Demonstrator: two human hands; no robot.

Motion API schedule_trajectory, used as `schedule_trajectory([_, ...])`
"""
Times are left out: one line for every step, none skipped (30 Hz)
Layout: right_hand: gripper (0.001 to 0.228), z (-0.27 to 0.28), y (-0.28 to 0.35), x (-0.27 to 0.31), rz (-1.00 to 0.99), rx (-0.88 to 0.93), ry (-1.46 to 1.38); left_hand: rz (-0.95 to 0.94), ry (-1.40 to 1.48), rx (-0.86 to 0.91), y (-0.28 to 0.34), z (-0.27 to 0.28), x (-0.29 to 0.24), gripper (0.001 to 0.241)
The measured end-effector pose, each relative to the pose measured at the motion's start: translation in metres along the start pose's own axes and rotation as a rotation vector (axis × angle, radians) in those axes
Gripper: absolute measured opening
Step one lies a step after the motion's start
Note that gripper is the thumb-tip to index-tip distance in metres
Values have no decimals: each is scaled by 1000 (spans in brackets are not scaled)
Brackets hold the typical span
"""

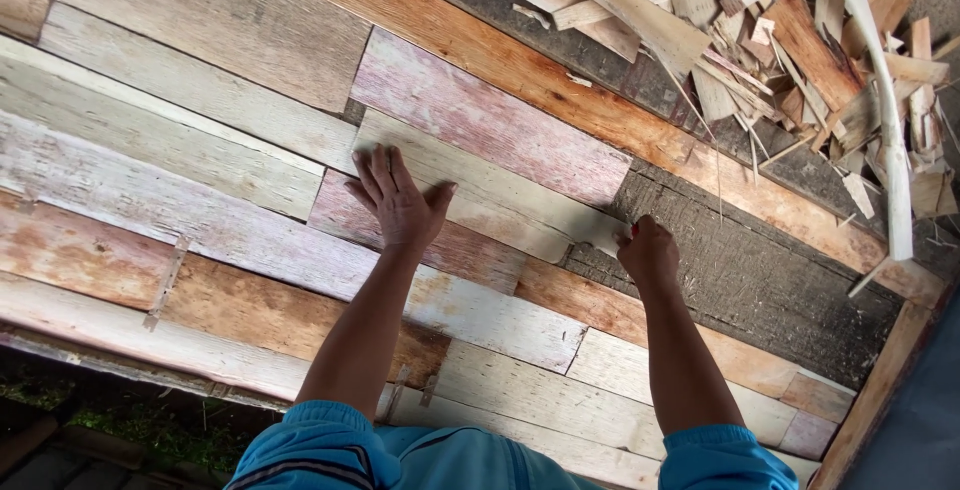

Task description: Cutting and fitting thin wood strips onto a surface to create a patterned wooden panel

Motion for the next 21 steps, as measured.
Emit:
schedule_trajectory([29, 10, 8, 14, 8, -1, 0, 5, -4, -6, 1, -1, 1, 114])
schedule_trajectory([33, 22, 15, 31, 89, -31, -58, -7, -14, -19, 2, -1, 0, 115])
schedule_trajectory([38, 35, 23, 48, 169, -60, -116, -18, -25, -31, 2, -1, 0, 115])
schedule_trajectory([38, 40, 30, 74, 177, -60, -112, -11, -26, -36, 2, 1, 0, 115])
schedule_trajectory([33, 44, 38, 102, 270, -2, -177, -16, -30, -40, 2, 2, -1, 112])
schedule_trajectory([29, 48, 47, 130, 362, 57, -242, -23, -34, -44, 1, 4, -2, 110])
schedule_trajectory([29, 48, 54, 156, 369, 57, -239, -17, -35, -48, 2, 1, -2, 110])
schedule_trajectory([25, 45, 64, 187, 488, 128, -255, -13, -8, -60, 2, 0, 0, 109])
schedule_trajectory([26, 43, 75, 218, 607, 198, -270, -9, 19, -73, 2, -1, 3, 108])
schedule_trajectory([26, 37, 80, 242, 617, 203, -269, -1, 12, -78, 4, -5, 6, 108])
schedule_trajectory([24, 29, 88, 269, 722, 211, -163, 14, 0, -76, 6, -9, 9, 105])
schedule_trajectory([22, 23, 95, 297, 829, 214, -56, 28, -12, -79, 5, -14, 12, 102])
schedule_trajectory([22, 7, 90, 318, 842, 214, -56, 35, -20, -88, 4, -15, 14, 102])
schedule_trajectory([22, -8, 90, 338, 938, 140, -17, 17, -25, -97, 6, -16, 14, 99])
schedule_trajectory([21, -24, 90, 358, 1033, 64, 21, -2, -30, -105, 7, -18, 13, 97])
schedule_trajectory([21, -23, 93, 368, 1040, 68, 20, 3, -36, -107, 6, -18, 13, 97])
schedule_trajectory([24, -22, 98, 379, 1097, 6, 42, 5, -33, -128, 5, -17, 13, 100])
schedule_trajectory([26, -21, 104, 388, 1151, -54, 63, 6, -28, -146, 6, -17, 12, 103])
schedule_trajectory([26, -21, 105, 395, 1156, -49, 62, 11, -33, -145, 5, -20, 14, 103])
schedule_trajectory([25, -21, 107, 400, 1155, -44, 82, 2, -52, -160, 6, -23, 15, 101])
schedule_trajectory([24, -22, 109, 405, 1155, -39, 101, -8, -72, -174, 7, -26, 16, 99])
Point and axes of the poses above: each hand's wrist, its own y-axis away from the middle knuckle, its own z-axis out of the back of the hand, x = y × z, the point moved 4 cm from there along -y, towards the middle knuckle, and after that the axes turned 14 degrees about -z, right-handed, at the moved point
